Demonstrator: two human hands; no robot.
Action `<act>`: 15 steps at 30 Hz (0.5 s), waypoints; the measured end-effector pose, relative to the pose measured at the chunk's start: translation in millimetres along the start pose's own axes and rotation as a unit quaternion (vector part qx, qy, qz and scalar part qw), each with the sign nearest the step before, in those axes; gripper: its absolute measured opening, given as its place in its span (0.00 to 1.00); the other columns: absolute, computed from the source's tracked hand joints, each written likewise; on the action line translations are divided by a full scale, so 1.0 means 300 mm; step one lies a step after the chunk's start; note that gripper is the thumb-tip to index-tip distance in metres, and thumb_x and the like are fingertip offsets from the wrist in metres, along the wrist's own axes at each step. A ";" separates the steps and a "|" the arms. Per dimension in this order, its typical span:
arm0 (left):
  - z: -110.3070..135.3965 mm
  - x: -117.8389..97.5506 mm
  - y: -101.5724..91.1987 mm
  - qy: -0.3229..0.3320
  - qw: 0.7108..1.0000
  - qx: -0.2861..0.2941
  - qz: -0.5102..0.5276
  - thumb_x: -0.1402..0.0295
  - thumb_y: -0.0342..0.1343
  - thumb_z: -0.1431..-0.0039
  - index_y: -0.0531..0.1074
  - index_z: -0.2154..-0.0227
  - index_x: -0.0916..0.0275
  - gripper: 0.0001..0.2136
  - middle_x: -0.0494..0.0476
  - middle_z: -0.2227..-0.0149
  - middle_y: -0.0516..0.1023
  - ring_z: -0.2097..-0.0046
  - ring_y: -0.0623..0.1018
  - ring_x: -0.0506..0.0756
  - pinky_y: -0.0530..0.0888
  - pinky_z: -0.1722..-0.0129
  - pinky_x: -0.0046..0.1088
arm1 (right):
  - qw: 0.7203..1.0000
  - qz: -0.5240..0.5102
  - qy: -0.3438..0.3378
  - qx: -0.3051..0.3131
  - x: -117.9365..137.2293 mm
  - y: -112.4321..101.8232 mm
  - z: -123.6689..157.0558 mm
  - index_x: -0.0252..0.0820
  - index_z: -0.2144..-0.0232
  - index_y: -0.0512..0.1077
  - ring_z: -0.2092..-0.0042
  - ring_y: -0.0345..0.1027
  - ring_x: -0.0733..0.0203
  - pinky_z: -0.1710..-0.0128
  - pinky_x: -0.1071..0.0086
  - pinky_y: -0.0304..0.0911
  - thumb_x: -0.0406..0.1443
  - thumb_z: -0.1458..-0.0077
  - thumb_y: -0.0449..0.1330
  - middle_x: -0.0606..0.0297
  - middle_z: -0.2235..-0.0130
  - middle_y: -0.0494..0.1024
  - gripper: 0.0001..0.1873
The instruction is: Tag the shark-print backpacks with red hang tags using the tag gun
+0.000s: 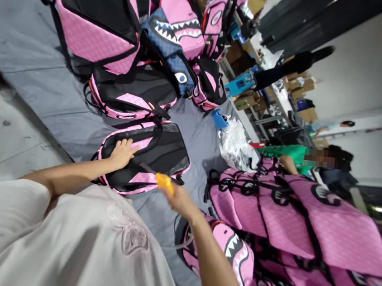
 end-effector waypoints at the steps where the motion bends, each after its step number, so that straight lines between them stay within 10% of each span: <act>1: -0.008 0.012 -0.026 -0.023 0.999 -0.022 -0.008 0.65 0.50 0.34 0.66 0.36 0.51 0.23 0.70 0.38 0.63 0.44 0.66 0.68 0.65 0.49 0.46 | 0.998 0.039 0.039 -0.029 -0.033 -0.034 0.010 0.38 0.60 0.76 0.73 0.71 0.59 0.72 0.72 0.62 0.47 0.40 0.60 0.64 0.76 0.74 0.17; 4: 0.004 0.016 -0.104 -0.052 0.996 -0.075 -0.013 0.69 0.50 0.35 0.67 0.38 0.54 0.23 0.70 0.35 0.60 0.41 0.65 0.69 0.65 0.48 0.47 | 0.975 0.130 0.137 -0.115 -0.113 -0.123 0.067 0.36 0.62 0.76 0.74 0.70 0.59 0.73 0.72 0.59 0.43 0.37 0.57 0.62 0.77 0.73 0.16; 9: 0.164 -0.129 -0.118 0.100 0.993 -0.028 0.048 0.63 0.52 0.34 0.70 0.40 0.57 0.21 0.67 0.29 0.52 0.33 0.56 0.69 0.57 0.38 0.51 | 0.990 -0.032 0.082 0.106 -0.125 -0.005 0.148 0.39 0.60 0.75 0.82 0.63 0.63 0.79 0.71 0.57 0.49 0.40 0.60 0.67 0.80 0.72 0.19; 12: 0.257 -0.235 -0.028 0.209 0.973 0.083 0.051 0.60 0.60 0.40 0.61 0.34 0.54 0.32 0.66 0.28 0.50 0.34 0.59 0.68 0.60 0.38 0.48 | 0.988 0.054 0.133 -0.047 -0.167 -0.097 0.155 0.37 0.61 0.74 0.81 0.64 0.61 0.77 0.70 0.57 0.44 0.38 0.57 0.67 0.81 0.70 0.15; 15: 0.239 -0.235 0.047 0.160 0.978 0.126 0.039 0.64 0.61 0.41 0.65 0.36 0.54 0.29 0.69 0.34 0.63 0.37 0.65 0.69 0.65 0.42 0.47 | 0.986 0.063 0.137 -0.067 -0.174 -0.099 0.208 0.37 0.61 0.74 0.81 0.64 0.60 0.77 0.69 0.57 0.44 0.37 0.55 0.66 0.81 0.70 0.15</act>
Point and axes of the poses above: each hand's wrist, its own z-axis away from the middle knuckle, its own y-axis out of the palm, x = y × z, the point moved 6 cm from there along -z, towards the middle knuckle
